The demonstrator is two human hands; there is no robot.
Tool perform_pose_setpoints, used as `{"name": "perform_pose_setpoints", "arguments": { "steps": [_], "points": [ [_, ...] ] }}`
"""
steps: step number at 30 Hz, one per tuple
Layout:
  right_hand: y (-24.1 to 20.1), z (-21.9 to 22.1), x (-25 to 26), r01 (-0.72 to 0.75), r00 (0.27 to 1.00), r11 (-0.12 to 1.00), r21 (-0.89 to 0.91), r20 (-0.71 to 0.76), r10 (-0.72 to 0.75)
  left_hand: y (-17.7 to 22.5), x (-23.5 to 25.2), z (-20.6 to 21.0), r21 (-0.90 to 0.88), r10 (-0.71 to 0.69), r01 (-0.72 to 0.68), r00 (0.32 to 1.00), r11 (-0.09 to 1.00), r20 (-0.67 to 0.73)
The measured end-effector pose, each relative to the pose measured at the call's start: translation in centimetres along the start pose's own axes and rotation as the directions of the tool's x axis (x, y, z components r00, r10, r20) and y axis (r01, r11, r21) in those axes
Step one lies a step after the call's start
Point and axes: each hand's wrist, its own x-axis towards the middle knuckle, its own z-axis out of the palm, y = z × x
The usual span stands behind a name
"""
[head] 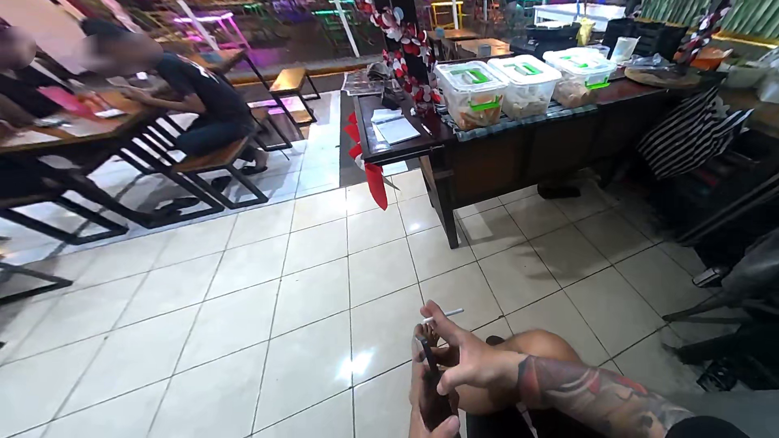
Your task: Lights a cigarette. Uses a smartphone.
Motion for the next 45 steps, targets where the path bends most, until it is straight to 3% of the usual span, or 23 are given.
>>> {"name": "perform_pose_setpoints", "arguments": {
  "steps": [5,14,17,23,29,36,41,45],
  "points": [
    [-0.1,-0.4,0.1,-0.007,1.0,0.999,-0.048,0.01,0.008,0.4,0.5,0.5,-0.017,-0.007,0.006,0.999,1.0,-0.049],
    [-1.1,-2.1,1.1,-0.139,0.99,0.99,-0.033,0.02,0.14,1.4,0.0,0.1,-0.264,0.084,-0.122,0.985,0.957,-0.151],
    [-1.5,-2.4,2.1,-0.187,0.982,0.979,-0.083,0.016,0.189,1.4,0.0,-0.3,-0.171,0.06,-0.109,0.961,0.979,-0.271],
    [-2.0,-1.7,4.8,-0.224,0.96,0.894,-0.389,0.07,0.271,1.0,-0.1,-0.8,-0.036,0.04,-0.059,0.919,0.998,-0.391],
    [1.1,-1.1,4.3,-0.215,0.971,0.914,-0.345,0.026,0.238,1.0,-0.3,-1.2,0.038,0.065,-0.054,0.891,0.998,-0.45],
    [2.4,-0.3,3.0,-0.173,0.984,0.817,-0.55,-0.059,0.169,1.2,-0.7,-0.6,0.115,0.097,-0.049,0.884,0.992,-0.458],
    [2.6,-0.1,2.5,-0.217,0.975,0.82,-0.53,-0.157,0.157,1.4,-0.5,0.2,0.114,0.078,-0.027,0.876,0.993,-0.476],
    [2.3,-0.5,2.6,-0.226,0.974,0.866,-0.445,-0.13,0.187,1.4,-0.5,0.1,0.181,0.127,-0.043,0.866,0.983,-0.484]
  ]
}}
